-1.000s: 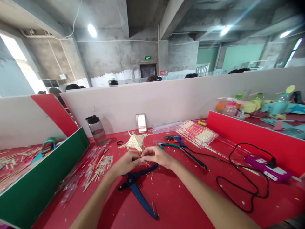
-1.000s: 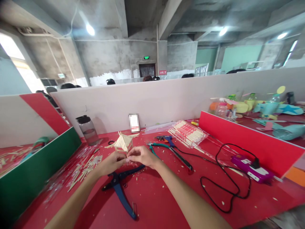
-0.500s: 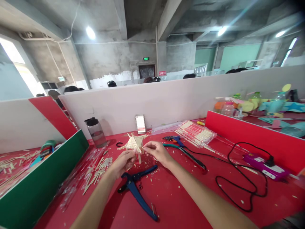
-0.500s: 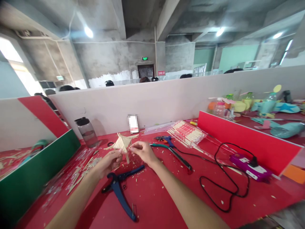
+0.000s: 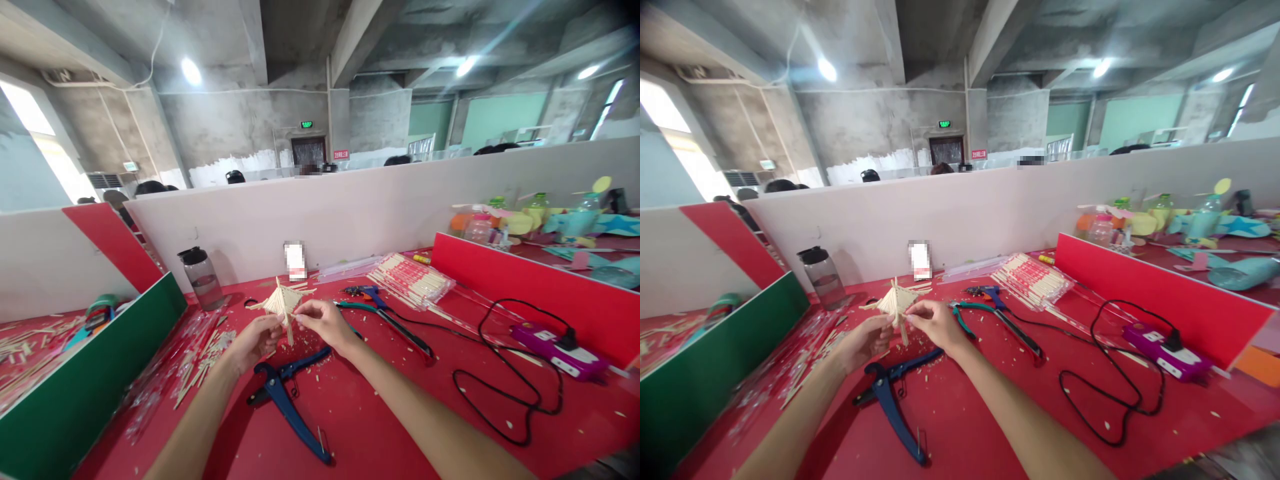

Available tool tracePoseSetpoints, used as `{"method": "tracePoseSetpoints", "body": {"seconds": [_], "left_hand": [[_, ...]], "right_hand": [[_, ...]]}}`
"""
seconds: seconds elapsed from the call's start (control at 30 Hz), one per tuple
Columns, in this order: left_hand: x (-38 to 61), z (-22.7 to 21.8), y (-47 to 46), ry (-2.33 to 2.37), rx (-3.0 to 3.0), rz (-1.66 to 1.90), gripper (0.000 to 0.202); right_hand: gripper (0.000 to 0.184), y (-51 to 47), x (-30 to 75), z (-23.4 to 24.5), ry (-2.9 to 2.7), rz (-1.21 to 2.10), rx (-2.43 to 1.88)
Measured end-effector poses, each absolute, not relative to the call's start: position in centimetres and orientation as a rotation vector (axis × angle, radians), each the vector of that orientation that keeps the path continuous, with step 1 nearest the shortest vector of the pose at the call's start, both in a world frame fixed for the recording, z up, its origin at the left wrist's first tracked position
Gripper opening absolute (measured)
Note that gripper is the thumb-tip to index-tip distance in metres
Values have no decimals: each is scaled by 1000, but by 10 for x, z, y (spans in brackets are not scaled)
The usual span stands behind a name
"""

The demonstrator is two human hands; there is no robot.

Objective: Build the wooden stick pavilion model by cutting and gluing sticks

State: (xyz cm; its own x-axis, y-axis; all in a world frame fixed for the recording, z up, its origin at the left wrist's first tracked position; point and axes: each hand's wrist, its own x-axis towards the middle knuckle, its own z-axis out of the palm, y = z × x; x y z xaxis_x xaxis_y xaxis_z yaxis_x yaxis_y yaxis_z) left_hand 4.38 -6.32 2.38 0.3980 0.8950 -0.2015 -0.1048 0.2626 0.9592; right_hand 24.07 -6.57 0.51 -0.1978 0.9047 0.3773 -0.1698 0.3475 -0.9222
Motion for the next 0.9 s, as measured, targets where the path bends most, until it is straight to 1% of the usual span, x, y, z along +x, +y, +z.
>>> {"method": "tracePoseSetpoints", "body": {"seconds": [0.3,0.6,0.9], "left_hand": [[42,26,-63,926,1058,800,34],[44,30,-66,934,1045,825,33],[43,30,-65,939,1079,817,32]], "right_hand": [[29,-64,227,-3,-1303,1180,-711],[28,-65,218,-6,-1222,1136,-702],[23,-64,217,-9,-1300,1048,-717]]}}
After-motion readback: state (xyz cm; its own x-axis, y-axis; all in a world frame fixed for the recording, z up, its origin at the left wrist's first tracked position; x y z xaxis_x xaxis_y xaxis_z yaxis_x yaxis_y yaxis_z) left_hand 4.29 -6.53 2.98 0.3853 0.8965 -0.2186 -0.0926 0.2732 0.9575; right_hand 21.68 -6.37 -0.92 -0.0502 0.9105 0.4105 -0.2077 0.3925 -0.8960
